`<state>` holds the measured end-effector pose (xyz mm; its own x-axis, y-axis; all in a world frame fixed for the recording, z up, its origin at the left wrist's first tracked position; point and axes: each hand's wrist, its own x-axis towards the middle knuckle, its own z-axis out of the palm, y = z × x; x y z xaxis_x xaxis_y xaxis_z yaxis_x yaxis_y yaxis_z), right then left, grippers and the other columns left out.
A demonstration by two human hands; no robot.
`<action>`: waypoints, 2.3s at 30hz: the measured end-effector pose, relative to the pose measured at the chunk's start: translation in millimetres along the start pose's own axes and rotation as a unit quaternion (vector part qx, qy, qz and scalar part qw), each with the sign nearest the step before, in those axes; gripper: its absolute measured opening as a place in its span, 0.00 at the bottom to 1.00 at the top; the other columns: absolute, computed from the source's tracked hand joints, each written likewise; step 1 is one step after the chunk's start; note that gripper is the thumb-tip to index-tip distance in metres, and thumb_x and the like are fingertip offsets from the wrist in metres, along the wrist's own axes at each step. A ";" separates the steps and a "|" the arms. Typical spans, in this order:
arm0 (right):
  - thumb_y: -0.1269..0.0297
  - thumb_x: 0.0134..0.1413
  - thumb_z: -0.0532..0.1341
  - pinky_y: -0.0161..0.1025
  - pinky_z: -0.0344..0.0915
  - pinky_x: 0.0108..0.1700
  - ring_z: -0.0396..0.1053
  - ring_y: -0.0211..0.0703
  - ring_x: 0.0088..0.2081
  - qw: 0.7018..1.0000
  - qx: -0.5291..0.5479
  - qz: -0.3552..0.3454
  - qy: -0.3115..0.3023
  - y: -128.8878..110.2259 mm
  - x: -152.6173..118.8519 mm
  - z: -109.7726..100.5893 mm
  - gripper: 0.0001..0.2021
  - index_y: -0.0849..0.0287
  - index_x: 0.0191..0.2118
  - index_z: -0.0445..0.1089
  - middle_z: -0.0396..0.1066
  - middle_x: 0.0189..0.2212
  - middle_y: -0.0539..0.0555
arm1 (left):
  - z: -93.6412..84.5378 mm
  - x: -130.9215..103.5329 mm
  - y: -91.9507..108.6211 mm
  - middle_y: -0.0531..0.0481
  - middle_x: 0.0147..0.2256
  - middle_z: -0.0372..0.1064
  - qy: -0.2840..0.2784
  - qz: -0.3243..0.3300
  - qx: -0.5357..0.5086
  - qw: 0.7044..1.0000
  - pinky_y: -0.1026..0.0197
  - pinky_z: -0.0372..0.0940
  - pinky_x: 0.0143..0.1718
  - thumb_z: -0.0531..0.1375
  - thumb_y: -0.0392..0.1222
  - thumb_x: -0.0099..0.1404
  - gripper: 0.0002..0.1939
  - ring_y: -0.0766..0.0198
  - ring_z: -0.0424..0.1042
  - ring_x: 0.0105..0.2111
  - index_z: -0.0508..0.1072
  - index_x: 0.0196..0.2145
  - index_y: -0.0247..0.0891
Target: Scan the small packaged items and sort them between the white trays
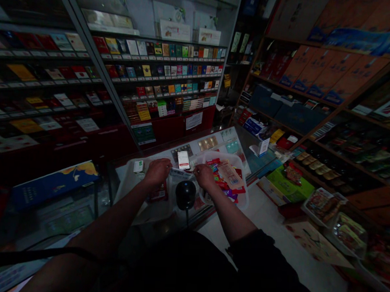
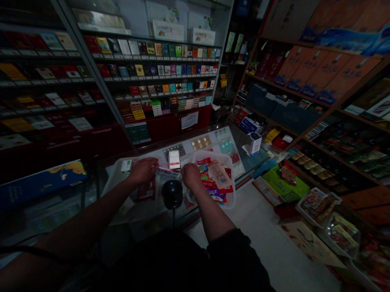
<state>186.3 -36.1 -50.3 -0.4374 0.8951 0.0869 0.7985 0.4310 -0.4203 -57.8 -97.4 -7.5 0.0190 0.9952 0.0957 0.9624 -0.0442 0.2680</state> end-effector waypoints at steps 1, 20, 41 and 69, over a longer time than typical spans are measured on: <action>0.71 0.64 0.62 0.38 0.63 0.54 0.74 0.47 0.49 1.000 0.003 0.000 -0.002 0.7 0.0 1.4 0.08 0.60 0.41 0.80 0.81 0.45 0.60 | -0.4 -0.7 0.5 0.43 0.46 0.79 0.000 0.003 0.000 1.000 0.52 0.66 0.55 0.56 0.39 0.69 0.09 0.50 0.76 0.49 0.77 0.38 0.41; 0.69 0.65 0.61 0.40 0.66 0.54 0.75 0.50 0.50 0.997 -0.057 0.007 -0.048 0.8 4.4 8.1 0.12 0.62 0.48 0.81 0.80 0.48 0.64 | -6.7 2.7 8.0 0.44 0.48 0.81 -0.002 -0.003 -0.007 1.000 0.55 0.67 0.56 0.55 0.39 0.70 0.12 0.52 0.77 0.51 0.79 0.41 0.42; 0.65 0.71 0.57 0.40 0.65 0.53 0.75 0.50 0.50 0.998 -0.055 -0.004 -0.036 -2.2 9.3 4.1 0.13 0.61 0.46 0.80 0.80 0.47 0.63 | -18.9 5.5 19.8 0.44 0.43 0.82 0.003 -0.034 -0.005 0.999 0.54 0.67 0.52 0.55 0.42 0.71 0.15 0.51 0.78 0.45 0.81 0.44 0.42; 0.71 0.62 0.61 0.45 0.64 0.55 0.72 0.55 0.51 0.978 -0.085 -0.180 -0.058 -139.9 -4.3 4.8 0.10 0.65 0.43 0.80 0.78 0.44 0.67 | -32.8 -154.9 -56.6 0.47 0.44 0.82 0.114 -0.226 -0.154 0.955 0.57 0.71 0.46 0.53 0.47 0.70 0.16 0.55 0.80 0.43 0.79 0.45 0.42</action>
<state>74.5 -100.8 3.9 -0.7393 0.6667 0.0947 0.6366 0.7377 -0.2247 -124.2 -251.9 -6.0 -0.4731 0.8754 0.0990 0.7316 0.3278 0.5978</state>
